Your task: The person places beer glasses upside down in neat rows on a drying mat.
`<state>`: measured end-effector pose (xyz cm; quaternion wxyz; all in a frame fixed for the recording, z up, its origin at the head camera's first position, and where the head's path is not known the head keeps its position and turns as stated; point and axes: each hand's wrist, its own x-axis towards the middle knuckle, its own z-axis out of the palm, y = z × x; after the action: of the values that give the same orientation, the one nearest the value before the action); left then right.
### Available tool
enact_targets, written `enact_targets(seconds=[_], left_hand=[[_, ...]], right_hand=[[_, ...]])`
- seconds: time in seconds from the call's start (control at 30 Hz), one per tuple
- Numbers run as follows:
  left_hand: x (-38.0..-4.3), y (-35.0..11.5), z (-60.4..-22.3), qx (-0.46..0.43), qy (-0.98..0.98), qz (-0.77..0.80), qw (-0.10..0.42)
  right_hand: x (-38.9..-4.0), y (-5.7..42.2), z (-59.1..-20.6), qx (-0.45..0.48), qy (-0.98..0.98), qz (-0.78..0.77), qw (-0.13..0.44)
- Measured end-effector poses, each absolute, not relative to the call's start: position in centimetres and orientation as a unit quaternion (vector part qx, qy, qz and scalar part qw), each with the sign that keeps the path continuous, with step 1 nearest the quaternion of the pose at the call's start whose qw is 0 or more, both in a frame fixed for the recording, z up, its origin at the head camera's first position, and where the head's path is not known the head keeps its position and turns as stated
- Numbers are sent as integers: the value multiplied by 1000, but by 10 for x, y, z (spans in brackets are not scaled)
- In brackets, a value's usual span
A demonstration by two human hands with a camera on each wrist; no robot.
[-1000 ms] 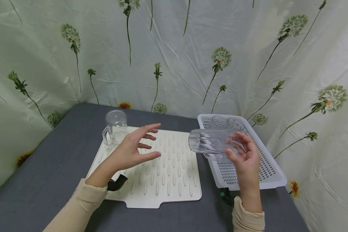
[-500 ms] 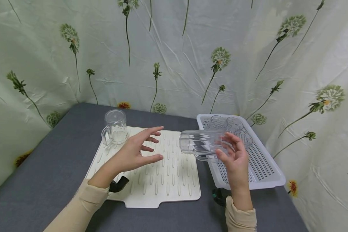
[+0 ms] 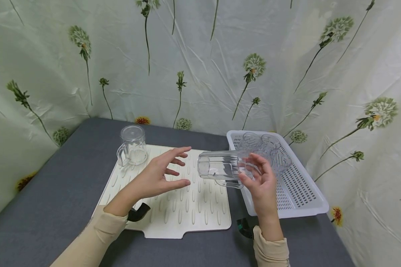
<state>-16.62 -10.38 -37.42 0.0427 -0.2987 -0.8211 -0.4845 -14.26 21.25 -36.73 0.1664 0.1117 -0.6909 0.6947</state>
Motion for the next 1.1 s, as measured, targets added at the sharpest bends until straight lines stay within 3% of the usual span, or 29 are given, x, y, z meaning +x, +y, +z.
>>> enact_targets(seconds=[1.1], left_hand=[[-162, -91, -379, -314, -799, -513, 10]], right_hand=[[-143, 197, -384, 147, -655, 732, 121]])
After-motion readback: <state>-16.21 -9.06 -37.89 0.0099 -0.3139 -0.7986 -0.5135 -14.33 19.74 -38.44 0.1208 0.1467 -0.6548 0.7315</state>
